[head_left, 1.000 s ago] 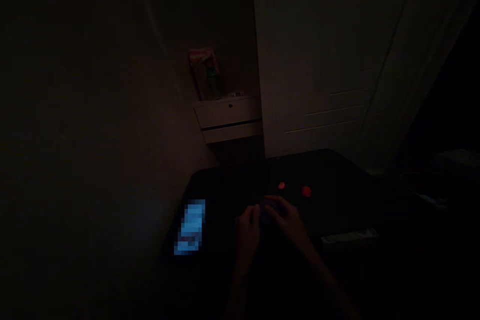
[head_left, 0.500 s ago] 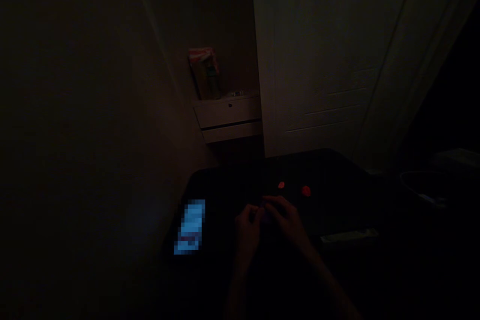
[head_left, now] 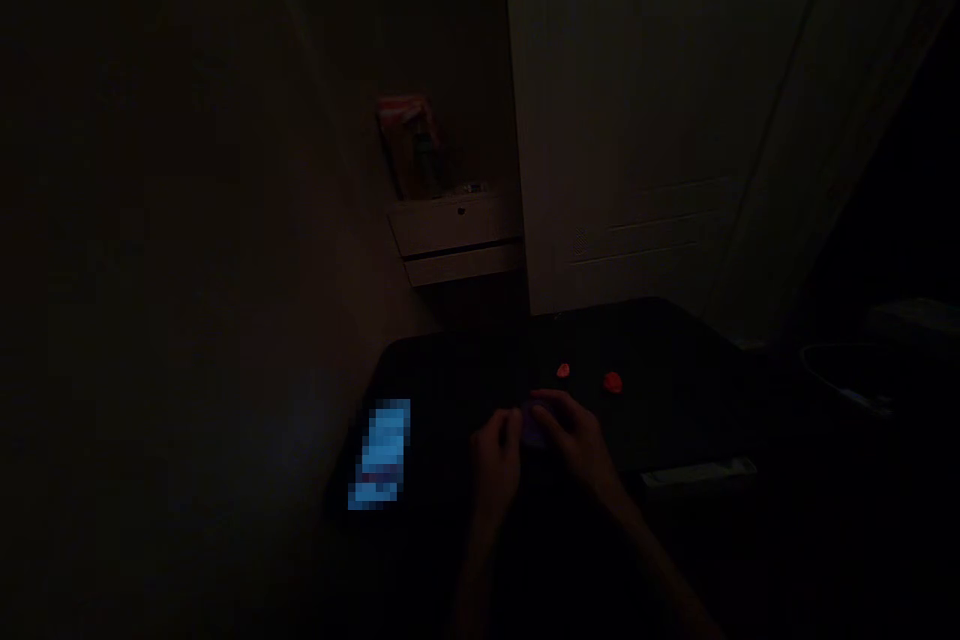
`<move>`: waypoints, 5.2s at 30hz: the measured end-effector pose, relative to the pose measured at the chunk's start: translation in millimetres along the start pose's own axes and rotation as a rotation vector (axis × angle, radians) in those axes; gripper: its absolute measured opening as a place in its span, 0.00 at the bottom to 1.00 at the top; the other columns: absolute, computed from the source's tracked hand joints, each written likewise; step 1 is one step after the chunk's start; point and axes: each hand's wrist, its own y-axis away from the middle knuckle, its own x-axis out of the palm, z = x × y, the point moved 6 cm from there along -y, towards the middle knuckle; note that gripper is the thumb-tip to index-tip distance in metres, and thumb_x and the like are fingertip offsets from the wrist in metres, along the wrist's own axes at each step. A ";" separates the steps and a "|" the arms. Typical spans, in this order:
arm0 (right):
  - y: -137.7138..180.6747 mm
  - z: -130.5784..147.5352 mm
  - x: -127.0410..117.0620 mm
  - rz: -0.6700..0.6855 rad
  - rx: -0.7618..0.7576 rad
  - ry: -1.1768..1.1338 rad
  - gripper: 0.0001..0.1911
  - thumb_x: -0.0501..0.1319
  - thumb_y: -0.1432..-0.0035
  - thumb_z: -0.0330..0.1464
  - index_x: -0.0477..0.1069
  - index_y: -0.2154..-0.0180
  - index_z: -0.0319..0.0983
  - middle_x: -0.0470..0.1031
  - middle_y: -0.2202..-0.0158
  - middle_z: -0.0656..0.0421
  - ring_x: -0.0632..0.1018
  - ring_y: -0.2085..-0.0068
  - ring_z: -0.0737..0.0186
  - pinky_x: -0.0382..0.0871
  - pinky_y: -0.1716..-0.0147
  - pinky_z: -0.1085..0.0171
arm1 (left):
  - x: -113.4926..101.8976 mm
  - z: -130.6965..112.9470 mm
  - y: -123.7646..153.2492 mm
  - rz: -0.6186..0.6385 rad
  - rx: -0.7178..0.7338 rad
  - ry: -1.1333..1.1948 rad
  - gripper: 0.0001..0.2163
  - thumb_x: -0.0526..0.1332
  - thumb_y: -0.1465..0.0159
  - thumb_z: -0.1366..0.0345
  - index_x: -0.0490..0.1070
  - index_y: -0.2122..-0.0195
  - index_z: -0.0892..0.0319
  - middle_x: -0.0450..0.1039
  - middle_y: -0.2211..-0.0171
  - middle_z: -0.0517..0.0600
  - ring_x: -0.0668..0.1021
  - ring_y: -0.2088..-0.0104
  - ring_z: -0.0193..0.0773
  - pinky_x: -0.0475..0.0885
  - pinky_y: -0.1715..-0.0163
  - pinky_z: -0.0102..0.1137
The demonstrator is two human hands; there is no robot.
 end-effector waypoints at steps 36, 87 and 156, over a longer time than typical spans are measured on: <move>0.9 0.1 6.3 0.090 0.006 -0.052 0.29 0.69 0.44 0.39 0.70 0.42 0.43 0.79 0.61 0.58 0.79 0.60 0.57 0.74 0.57 0.59 | -8.5 8.6 -1.9 -0.163 -0.062 -0.012 0.19 0.50 0.31 0.50 0.71 0.66 0.58 0.76 0.73 0.50 0.76 0.73 0.38 0.66 0.72 0.29; -2.0 -8.1 6.1 0.084 0.112 -0.120 0.17 0.68 0.44 0.47 0.74 0.64 0.41 0.79 0.66 0.58 0.79 0.63 0.55 0.72 0.62 0.60 | 3.1 13.5 -1.7 0.011 -0.056 0.061 0.15 0.57 0.33 0.54 0.75 0.67 0.59 0.81 0.70 0.52 0.81 0.69 0.41 0.72 0.68 0.30; -1.4 -3.8 6.3 0.092 0.111 -0.107 0.17 0.69 0.45 0.47 0.76 0.63 0.40 0.80 0.66 0.58 0.80 0.62 0.53 0.73 0.61 0.61 | -1.5 5.9 -2.0 -0.041 -0.015 0.019 0.17 0.55 0.31 0.52 0.77 0.62 0.58 0.80 0.68 0.51 0.79 0.67 0.40 0.70 0.66 0.30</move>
